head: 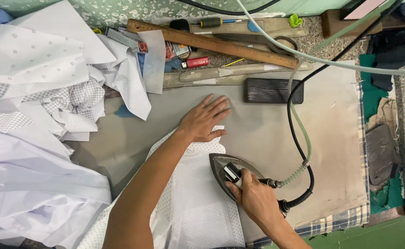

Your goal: The person irons a white patterned shirt on a work table using a steam iron. They repeatedly smooth the fabric with one hand while moving the iron with the other, and briefly shift a black wallet on the table to access the ironing surface.

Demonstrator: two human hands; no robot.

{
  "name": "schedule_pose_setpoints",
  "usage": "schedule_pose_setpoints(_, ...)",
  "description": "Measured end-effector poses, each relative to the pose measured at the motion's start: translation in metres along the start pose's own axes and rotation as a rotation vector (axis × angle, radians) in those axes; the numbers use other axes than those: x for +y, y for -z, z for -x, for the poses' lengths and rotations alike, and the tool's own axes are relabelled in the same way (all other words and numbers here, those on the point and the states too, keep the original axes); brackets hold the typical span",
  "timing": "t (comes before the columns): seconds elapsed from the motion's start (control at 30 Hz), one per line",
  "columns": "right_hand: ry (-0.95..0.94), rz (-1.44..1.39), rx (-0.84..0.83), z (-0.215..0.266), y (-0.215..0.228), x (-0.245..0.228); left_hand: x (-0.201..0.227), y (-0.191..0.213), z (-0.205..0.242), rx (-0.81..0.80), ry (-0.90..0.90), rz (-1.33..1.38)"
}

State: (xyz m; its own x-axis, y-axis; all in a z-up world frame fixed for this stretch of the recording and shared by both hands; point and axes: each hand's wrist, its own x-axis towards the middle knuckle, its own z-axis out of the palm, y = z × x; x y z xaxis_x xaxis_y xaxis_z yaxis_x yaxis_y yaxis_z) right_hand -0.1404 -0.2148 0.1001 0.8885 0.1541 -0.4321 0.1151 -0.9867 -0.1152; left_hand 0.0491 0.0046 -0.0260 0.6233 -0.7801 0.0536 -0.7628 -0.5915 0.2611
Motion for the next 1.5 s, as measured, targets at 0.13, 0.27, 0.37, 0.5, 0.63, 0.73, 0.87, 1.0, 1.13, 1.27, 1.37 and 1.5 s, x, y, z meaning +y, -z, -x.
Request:
schedule_pose_setpoints(0.13, 0.007, 0.007, 0.000, 0.000, -0.001, -0.003, 0.003, 0.011, 0.002, 0.113, 0.002, 0.129)
schedule_pose_setpoints(0.27, -0.019, -0.040, -0.002, 0.009, -0.006, -0.001, 0.002, 0.013, 0.001, 0.047, -0.003, 0.113)
schedule_pose_setpoints(0.37, -0.011, -0.060, -0.051, 0.026, -0.005, 0.002, 0.002, 0.009, -0.002, -0.031, 0.015, 0.067)
schedule_pose_setpoints(0.5, -0.008, -0.059, -0.100, 0.058, -0.018, 0.014, 0.002, 0.004, -0.002, -0.010, 0.014, 0.054)
schedule_pose_setpoints(0.63, 0.074, 0.005, -0.122, 0.091, -0.047, 0.039, 0.002, 0.005, -0.002, -0.016, 0.019, 0.037)
schedule_pose_setpoints(0.73, 0.135, 0.033, -0.113, 0.112, -0.068, 0.062, 0.002, 0.005, -0.003, -0.039, 0.025, 0.043)
schedule_pose_setpoints(0.87, 0.115, 0.004, -0.221, 0.132, -0.076, 0.080, 0.002, 0.005, -0.003, -0.040, 0.032, 0.054)
schedule_pose_setpoints(1.0, 0.177, 0.061, -0.098, 0.139, -0.088, 0.087, 0.004, 0.008, -0.002, -0.035, 0.052, 0.073)
schedule_pose_setpoints(1.13, 0.123, 0.059, -0.039, 0.119, -0.078, 0.076, 0.004, 0.008, -0.003, -0.029, 0.043, 0.069)
schedule_pose_setpoints(1.27, 0.074, -0.004, -0.015, 0.079, -0.041, 0.050, 0.002, 0.011, -0.003, -0.048, 0.043, 0.111)
schedule_pose_setpoints(1.37, 0.048, -0.042, 0.035, 0.050, -0.021, 0.036, 0.002, 0.011, -0.002, -0.042, 0.037, 0.112)
schedule_pose_setpoints(1.5, 0.054, -0.004, 0.082, 0.026, -0.005, 0.023, 0.001, 0.012, -0.001, -0.043, 0.044, 0.140)
